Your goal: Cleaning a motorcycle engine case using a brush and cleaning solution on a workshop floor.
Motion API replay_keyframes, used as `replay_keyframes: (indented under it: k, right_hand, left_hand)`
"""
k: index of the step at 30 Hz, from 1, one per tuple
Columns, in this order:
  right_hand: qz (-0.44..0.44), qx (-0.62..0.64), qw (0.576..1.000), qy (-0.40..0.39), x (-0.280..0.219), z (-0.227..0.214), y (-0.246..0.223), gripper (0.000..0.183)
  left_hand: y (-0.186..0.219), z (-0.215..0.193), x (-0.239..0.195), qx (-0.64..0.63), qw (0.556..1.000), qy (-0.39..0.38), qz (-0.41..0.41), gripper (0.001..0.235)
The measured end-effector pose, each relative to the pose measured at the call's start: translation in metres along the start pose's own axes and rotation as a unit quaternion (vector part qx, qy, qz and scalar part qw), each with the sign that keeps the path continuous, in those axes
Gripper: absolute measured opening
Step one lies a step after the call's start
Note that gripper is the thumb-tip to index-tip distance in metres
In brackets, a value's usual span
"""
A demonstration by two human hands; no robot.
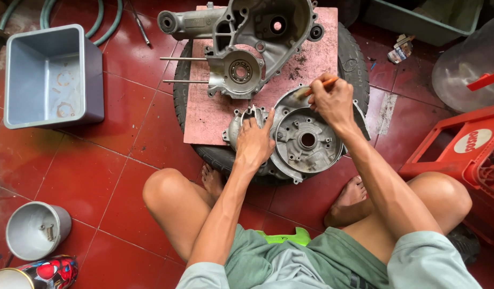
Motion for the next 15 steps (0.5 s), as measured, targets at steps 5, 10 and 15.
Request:
replay_keyframes:
  k: [5, 10, 15]
  right_hand:
    - [-0.017, 0.04, 0.998, -0.054, -0.04, 0.04, -0.015, 0.021]
    - [0.074, 0.075, 0.982, -0.154, -0.041, 0.039, -0.019, 0.024]
    - [-0.053, 0.022, 0.998, -0.005, -0.02, 0.02, 0.013, 0.025]
  left_hand:
    - [-0.001, -0.005, 0.0, -0.002, 1.0, -0.018, 0.007, 0.087]
    - [0.002, -0.011, -0.001, -0.021, 0.999, -0.041, 0.0, 0.094]
    - [0.006, -0.023, -0.005, -0.025, 0.998, -0.051, 0.008, 0.094]
Point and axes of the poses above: each hand's wrist, its own x-axis towards the middle knuckle, its own z-axis out of the palm, y = z × x, the point moved 5 cm from there along x, towards the middle knuckle, and after that the axes turned 5 degrees about x, right-handed, at the moved point
